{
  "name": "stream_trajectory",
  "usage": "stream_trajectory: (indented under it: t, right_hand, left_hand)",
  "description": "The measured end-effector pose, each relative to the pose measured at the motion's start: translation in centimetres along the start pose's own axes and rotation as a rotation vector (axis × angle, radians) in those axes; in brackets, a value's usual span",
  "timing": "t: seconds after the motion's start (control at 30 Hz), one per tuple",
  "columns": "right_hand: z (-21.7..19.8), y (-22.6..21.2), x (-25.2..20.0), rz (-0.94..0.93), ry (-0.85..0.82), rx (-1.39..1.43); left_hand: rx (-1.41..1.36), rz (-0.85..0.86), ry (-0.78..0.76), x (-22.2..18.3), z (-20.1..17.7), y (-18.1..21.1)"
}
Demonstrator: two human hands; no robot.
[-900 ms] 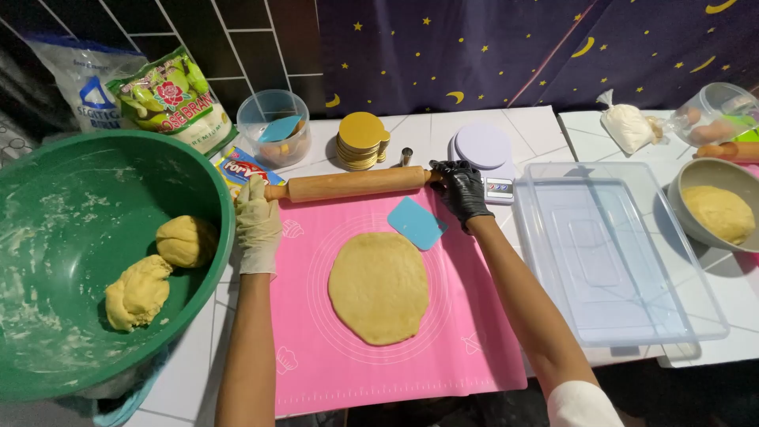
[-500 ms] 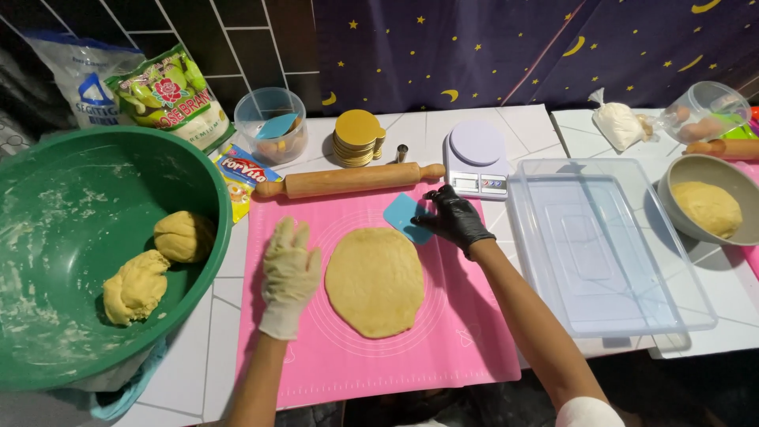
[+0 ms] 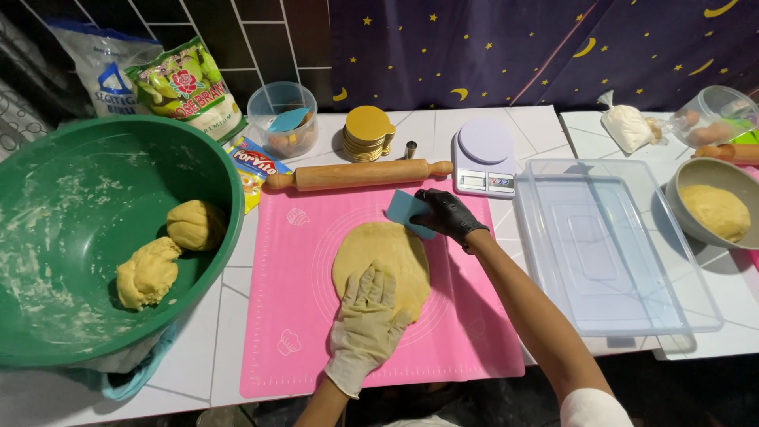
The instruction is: Rolling out dough, cutting it into portions, weighing each portion on a digital scale, and shaping them into smooth balls.
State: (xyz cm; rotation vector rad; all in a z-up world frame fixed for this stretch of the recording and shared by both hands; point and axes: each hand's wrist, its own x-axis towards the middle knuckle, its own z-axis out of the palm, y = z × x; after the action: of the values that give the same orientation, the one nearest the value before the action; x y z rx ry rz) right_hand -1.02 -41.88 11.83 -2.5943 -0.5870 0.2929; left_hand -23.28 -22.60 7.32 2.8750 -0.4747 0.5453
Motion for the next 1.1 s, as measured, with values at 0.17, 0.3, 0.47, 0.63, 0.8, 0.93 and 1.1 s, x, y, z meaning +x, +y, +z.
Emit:
stream_trajectory:
  t: [0.17, 0.3, 0.47, 0.63, 0.8, 0.93, 1.1]
  right_hand:
    - [2.2, -1.6, 2.1, -0.311, 0.087, 0.143]
    - [4.5, -6.3, 1.6, -0.551, 0.096, 0.217]
    - [8.4, -8.5, 2.7, -0.836, 0.118, 0.118]
    - [8.3, -10.8, 2.4, -0.860, 0.076, -0.126]
    - [9.4, -10.7, 3.0, -0.744, 0.000, -0.105]
    - [7.4, -11.5, 2.8, -0.602, -0.120, -0.242]
    - [8.3, -8.7, 4.6, -0.467, -0.408, -0.273]
  left_hand:
    - [0.000, 0.010, 0.029, -0.2, -0.2, 0.0]
    - [0.002, 0.008, 0.056, -0.1, -0.4, -0.1]
    - [0.007, 0.015, 0.072, -0.1, -0.5, 0.0]
    - [0.001, 0.027, 0.096, 0.0, -0.5, 0.0]
    - [-0.001, 0.035, 0.131, 0.0, -0.6, -0.1]
    - [-0.005, 0.042, 0.148, 0.2, -0.6, -0.1]
    - [0.031, 0.042, 0.068, 0.3, -1.9, 0.0]
